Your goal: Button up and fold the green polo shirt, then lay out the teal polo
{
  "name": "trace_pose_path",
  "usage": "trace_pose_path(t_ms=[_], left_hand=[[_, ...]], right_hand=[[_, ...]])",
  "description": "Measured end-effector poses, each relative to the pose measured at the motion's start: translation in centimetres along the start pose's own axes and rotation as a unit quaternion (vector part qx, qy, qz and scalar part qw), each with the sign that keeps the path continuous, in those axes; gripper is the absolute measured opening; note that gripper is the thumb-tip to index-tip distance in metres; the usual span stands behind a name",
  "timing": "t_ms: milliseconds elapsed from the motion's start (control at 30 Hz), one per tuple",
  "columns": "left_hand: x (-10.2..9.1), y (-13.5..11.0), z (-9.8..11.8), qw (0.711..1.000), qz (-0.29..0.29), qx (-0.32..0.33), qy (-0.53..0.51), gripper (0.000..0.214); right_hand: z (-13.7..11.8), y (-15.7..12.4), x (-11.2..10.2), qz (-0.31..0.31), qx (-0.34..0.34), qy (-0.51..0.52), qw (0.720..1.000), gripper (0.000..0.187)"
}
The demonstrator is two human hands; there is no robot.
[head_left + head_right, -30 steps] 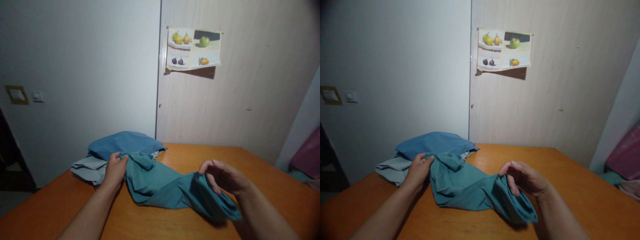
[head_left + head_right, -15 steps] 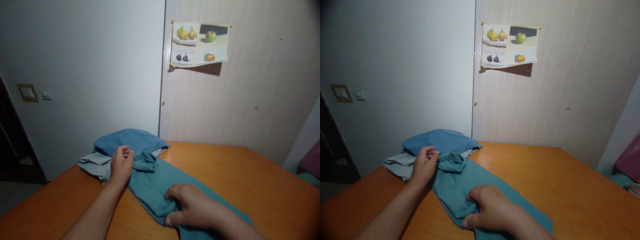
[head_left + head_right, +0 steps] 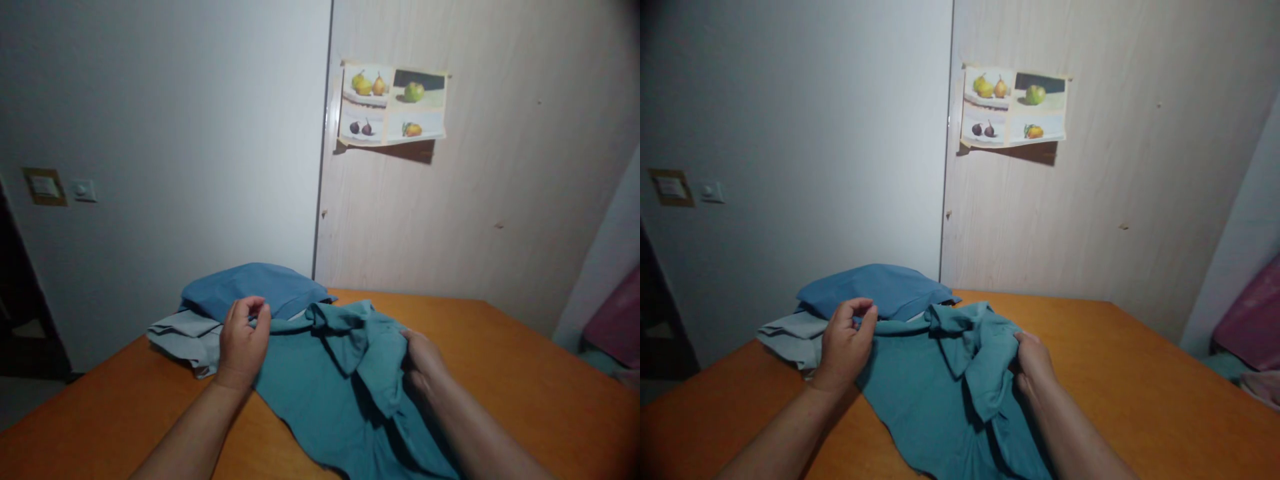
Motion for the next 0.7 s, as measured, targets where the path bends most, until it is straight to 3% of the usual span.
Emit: trace_pose_path(t_ms=[67,133,167,233,333,400,433,533,600,700], left_hand=[[0.5,-0.6,0.3,0.997,-0.068,-0.007,-0.022,0.026],[1.3,-1.4,0.7,0.984,-0.175,-0.003,-0.040,0.026],[1.6,-2.0,0.9,0.971,-0.234,0.006,-0.042,0.027],[2.4,-3.2,1.2,0.939,-0.340,0.035,-0.034,0.026],[3.2,-4.8,1.3,0.897,-0.432,0.088,-0.020,0.016],[3.6,-5.5,1.0,0.889,-0.445,0.103,-0.026,0.020],[3.8,-5.8,0.7,0.891,-0.441,0.101,-0.028,0.027],[4.3,-6.0,-0.3,0.902,-0.425,0.081,-0.013,0.041],[4.5,-6.1,-0.9,0.900,-0.428,0.079,0.004,0.040],[4.7,-6.0,-1.2,0.893,-0.440,0.092,0.029,0.033]], right_hand=[[-0.9,0.8,-1.1,0.070,-0.099,-0.070,0.990,0.029],[-2.3,0.1,-1.5,0.094,-0.238,-0.134,0.957,0.036],[-2.9,-0.6,-1.4,0.067,-0.293,-0.166,0.939,0.037],[-3.6,-2.4,-0.7,-0.054,-0.351,-0.260,0.898,0.035],[-3.2,-4.7,0.1,-0.230,-0.331,-0.473,0.784,0.031],[-2.6,-5.1,0.2,-0.245,-0.324,-0.572,0.713,0.032],[-2.4,-4.9,0.2,-0.225,-0.330,-0.598,0.695,0.040],[-2.1,-3.2,0.0,-0.119,-0.329,-0.630,0.693,0.059],[-1.8,-2.0,0.1,-0.078,-0.314,-0.647,0.691,0.046],[-1.5,-0.9,0.6,-0.082,-0.322,-0.640,0.693,0.020]])
Point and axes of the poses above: each hand's wrist, its own y-axis towards the middle knuckle, its own x-axis out of the palm, z = x × y, the point moved 2 cm from there along y, towards the middle knuckle, and after that the axes turned 8 degrees about z, right-handed, at the moved point
